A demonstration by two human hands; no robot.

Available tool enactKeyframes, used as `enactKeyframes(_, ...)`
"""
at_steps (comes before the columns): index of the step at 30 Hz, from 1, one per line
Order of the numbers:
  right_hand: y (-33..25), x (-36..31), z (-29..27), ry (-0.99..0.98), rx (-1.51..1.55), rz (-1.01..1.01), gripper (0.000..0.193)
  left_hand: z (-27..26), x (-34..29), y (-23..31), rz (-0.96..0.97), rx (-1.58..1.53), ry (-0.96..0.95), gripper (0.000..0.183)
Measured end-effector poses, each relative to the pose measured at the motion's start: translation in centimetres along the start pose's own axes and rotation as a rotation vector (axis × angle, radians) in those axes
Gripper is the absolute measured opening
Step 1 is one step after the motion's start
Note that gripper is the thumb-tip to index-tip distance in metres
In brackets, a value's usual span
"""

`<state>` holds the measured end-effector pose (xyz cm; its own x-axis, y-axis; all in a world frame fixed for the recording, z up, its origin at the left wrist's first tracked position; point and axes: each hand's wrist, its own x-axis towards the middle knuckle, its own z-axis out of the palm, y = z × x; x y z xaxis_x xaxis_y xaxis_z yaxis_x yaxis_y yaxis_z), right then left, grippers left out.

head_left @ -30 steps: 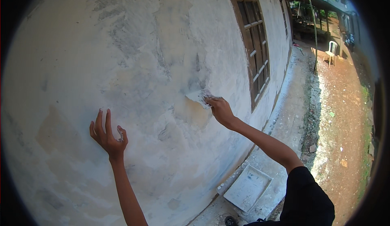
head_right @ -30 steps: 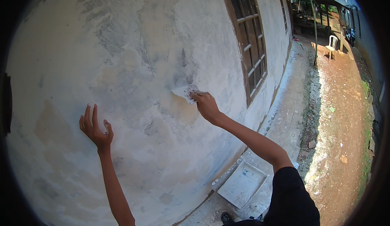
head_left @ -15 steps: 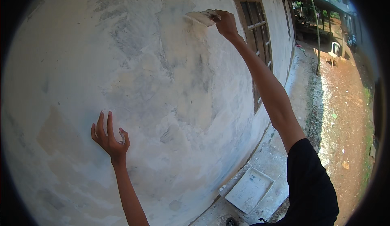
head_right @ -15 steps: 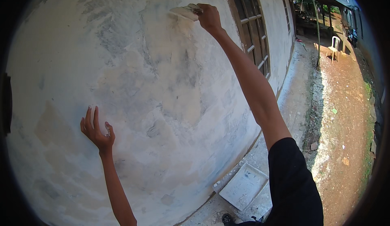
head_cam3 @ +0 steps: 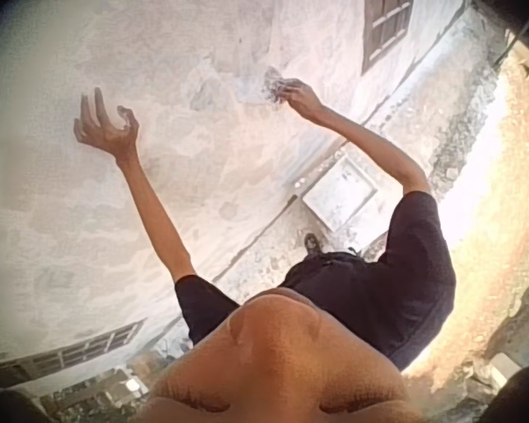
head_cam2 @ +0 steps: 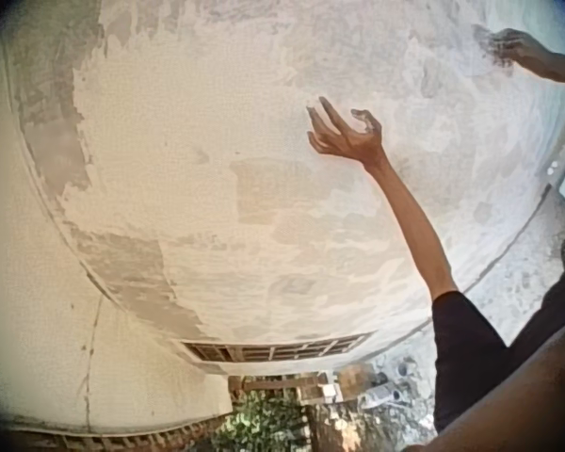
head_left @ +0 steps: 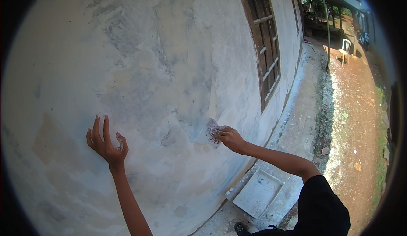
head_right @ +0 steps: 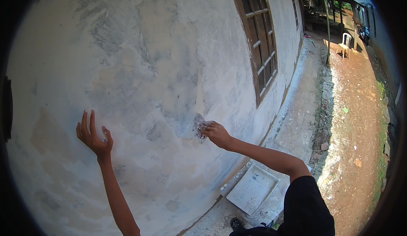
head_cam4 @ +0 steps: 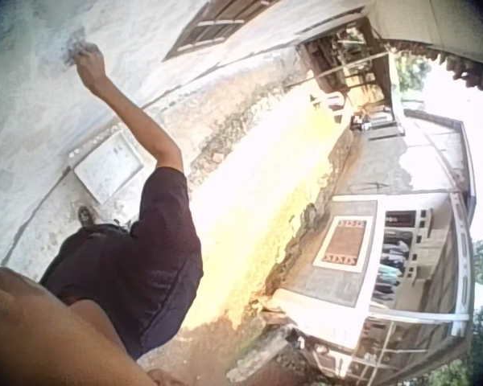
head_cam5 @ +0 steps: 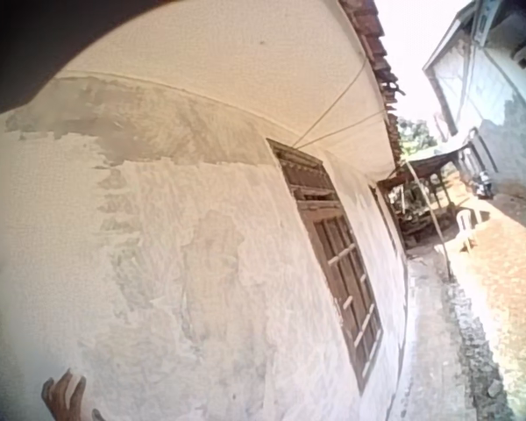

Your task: The person applies and smooths wall putty onto an exterior building wall using a putty knife.

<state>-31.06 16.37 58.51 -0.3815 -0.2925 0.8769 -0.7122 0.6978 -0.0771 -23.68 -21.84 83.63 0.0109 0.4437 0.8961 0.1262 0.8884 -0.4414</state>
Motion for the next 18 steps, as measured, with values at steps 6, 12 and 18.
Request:
enactKeyframes(6, 1.9, 12.8, -7.1, -0.160, 0.096, 0.261, 0.020, -0.1, 0.1, -0.1, -0.008, -0.001, 0.001, 0.053)
enactKeyframes(12, 7.1, 32.4, -15.7, 0.475, -0.109, 0.123, 0.026, 0.0, 0.2, 0.3, 0.000, 0.002, 0.015, 0.056)
enactKeyframes(18, 5.7, 31.3, -14.8, 0.664, -0.035, 0.111, 0.021, -0.1, 0.0, 0.2, -0.009, 0.008, 0.001, 0.056)
